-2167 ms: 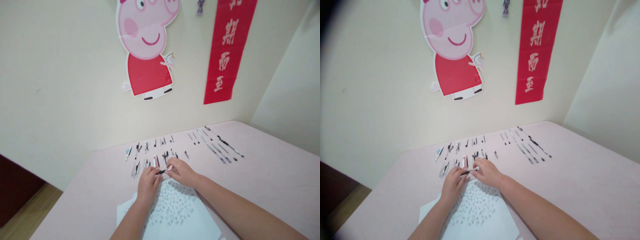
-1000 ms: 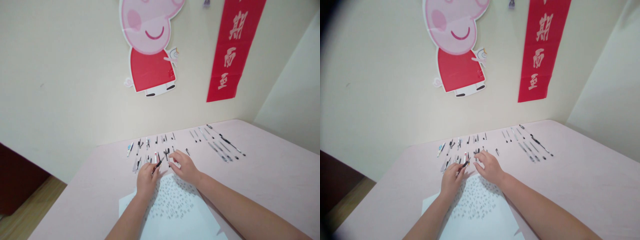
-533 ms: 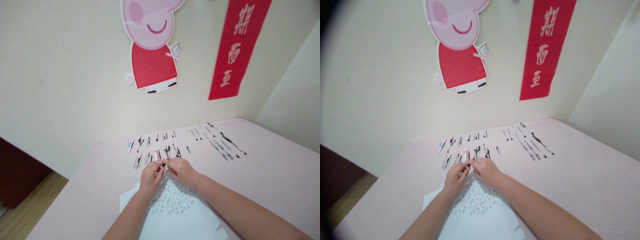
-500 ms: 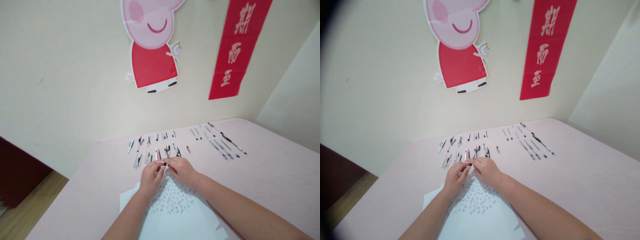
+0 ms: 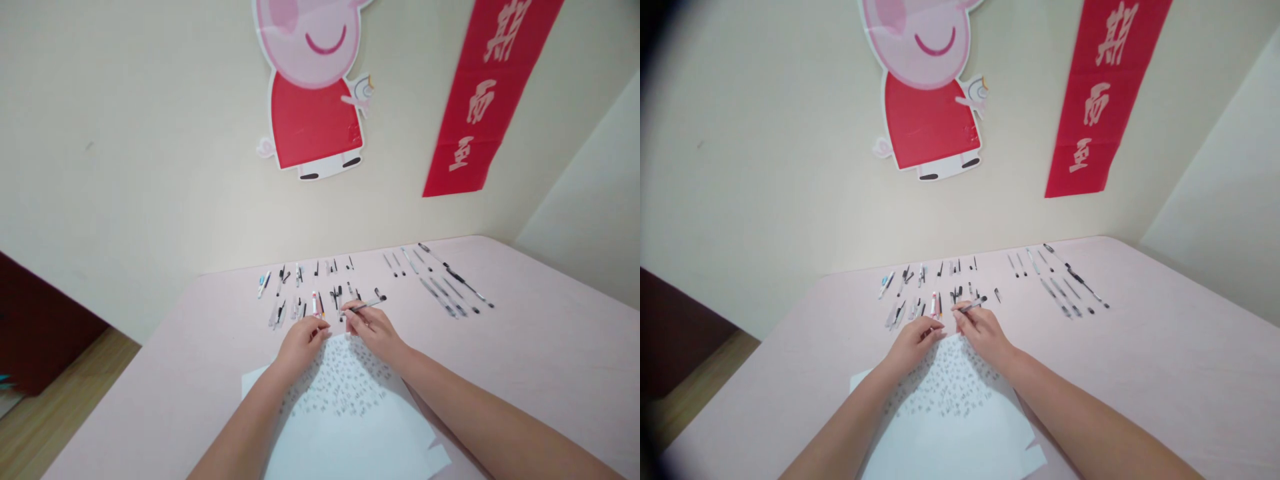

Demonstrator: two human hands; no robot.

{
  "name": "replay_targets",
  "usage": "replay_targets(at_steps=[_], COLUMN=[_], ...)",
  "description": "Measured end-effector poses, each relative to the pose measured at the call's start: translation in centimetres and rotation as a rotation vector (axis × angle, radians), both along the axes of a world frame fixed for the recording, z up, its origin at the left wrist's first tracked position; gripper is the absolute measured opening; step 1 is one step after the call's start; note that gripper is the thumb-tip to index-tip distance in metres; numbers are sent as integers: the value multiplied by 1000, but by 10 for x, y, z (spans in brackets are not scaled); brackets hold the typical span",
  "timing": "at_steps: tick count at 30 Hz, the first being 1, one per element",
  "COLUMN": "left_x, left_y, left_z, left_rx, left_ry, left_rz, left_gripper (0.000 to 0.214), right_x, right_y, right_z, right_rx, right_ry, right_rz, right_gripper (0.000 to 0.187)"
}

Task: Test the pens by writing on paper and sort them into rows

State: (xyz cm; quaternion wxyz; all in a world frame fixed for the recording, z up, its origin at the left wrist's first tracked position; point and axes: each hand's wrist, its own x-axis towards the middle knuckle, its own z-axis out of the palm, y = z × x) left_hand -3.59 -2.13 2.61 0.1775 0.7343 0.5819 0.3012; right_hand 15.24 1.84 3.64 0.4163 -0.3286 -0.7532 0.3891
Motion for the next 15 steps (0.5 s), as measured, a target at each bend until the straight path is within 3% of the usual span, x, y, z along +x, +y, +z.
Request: replay_targets(at_steps=[9,15], left_x=[-15,-14], left_y=[-1,-4], left_z=[9,12], left_rx=[-129,-165], left_ry=[136,129], left_rz=[-67,-106], left_gripper=[13,13], right_x=[0,3], right_y=[-32,-43], right_z=[5,2], right_rx=[-346,-440], right_ry=[100,98], right_rz=[117,123], right_gripper=[39,30])
